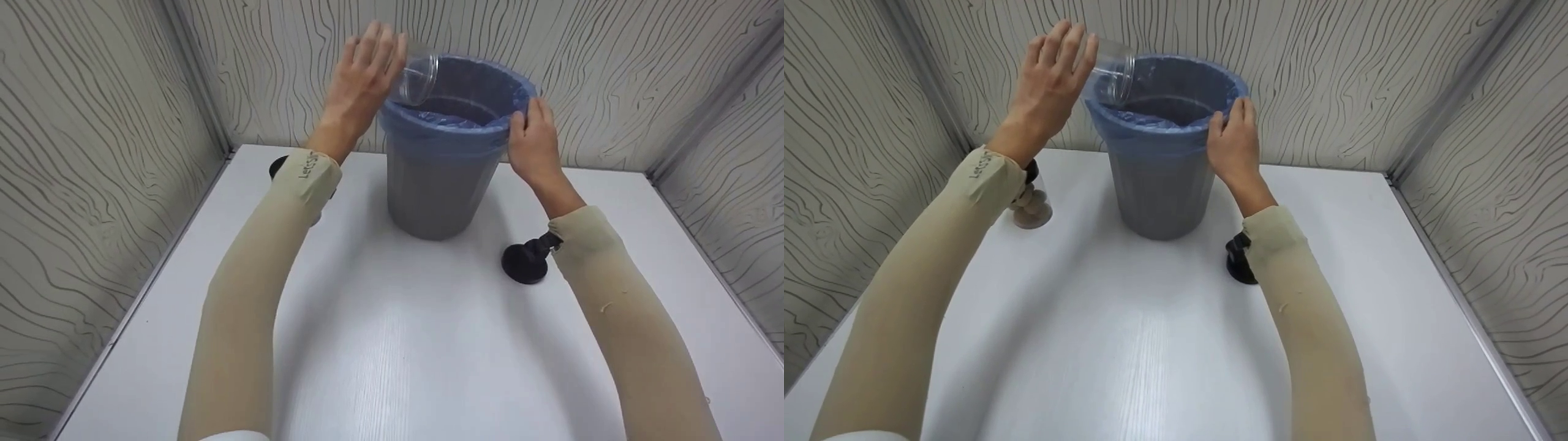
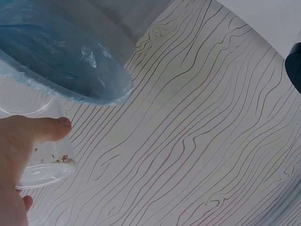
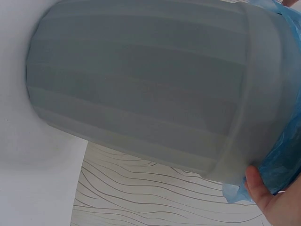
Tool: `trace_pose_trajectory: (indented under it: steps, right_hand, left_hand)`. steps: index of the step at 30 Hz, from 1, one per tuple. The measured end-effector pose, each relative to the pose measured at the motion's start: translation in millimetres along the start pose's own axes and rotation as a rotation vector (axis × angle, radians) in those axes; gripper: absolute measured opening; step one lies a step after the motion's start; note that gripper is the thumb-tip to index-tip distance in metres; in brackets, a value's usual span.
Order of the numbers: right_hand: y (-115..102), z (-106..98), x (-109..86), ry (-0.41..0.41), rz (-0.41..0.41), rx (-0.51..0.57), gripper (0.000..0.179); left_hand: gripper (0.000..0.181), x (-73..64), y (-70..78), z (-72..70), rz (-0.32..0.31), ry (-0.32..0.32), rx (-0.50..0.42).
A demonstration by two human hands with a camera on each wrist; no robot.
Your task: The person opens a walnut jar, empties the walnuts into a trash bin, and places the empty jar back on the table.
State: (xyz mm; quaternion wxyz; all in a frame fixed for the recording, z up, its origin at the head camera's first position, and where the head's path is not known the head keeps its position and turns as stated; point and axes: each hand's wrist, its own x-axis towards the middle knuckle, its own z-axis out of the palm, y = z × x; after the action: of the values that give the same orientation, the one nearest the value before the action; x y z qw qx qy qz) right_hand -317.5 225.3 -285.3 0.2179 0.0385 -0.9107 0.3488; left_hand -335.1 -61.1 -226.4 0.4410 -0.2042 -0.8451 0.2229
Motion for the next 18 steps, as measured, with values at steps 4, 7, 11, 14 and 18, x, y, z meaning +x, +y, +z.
trace_pose_trajectory:
  steps: [4, 7, 11, 14, 18]
  right_hand:
    - [-0.1, 0.1, 0.9, -0.003, 0.0, -0.001, 0.06]
    - [0.0, 0.1, 1.6, -0.009, 0.001, -0.009, 0.06]
    - [-0.2, 0.2, 2.5, -0.008, -0.001, -0.007, 0.058]
    - [-1.0, 0.2, 2.7, -0.007, -0.002, -0.002, 0.059]
    - [-1.9, 0.6, 3.0, -0.006, -0.002, -0.002, 0.059]
  left_hand:
    - [0.068, -0.8, -0.7, -0.2, -0.057, 0.009, -0.056]
    - [0.068, -0.6, -0.7, -1.5, -0.098, 0.014, -0.093]
    - [0.067, -0.3, -0.9, -4.1, -0.135, -0.003, -0.119]
    - [0.067, -1.8, -2.4, -6.4, -0.195, -0.061, -0.202]
    - [0.075, -8.2, -6.0, -7.1, -0.318, -0.155, -0.374]
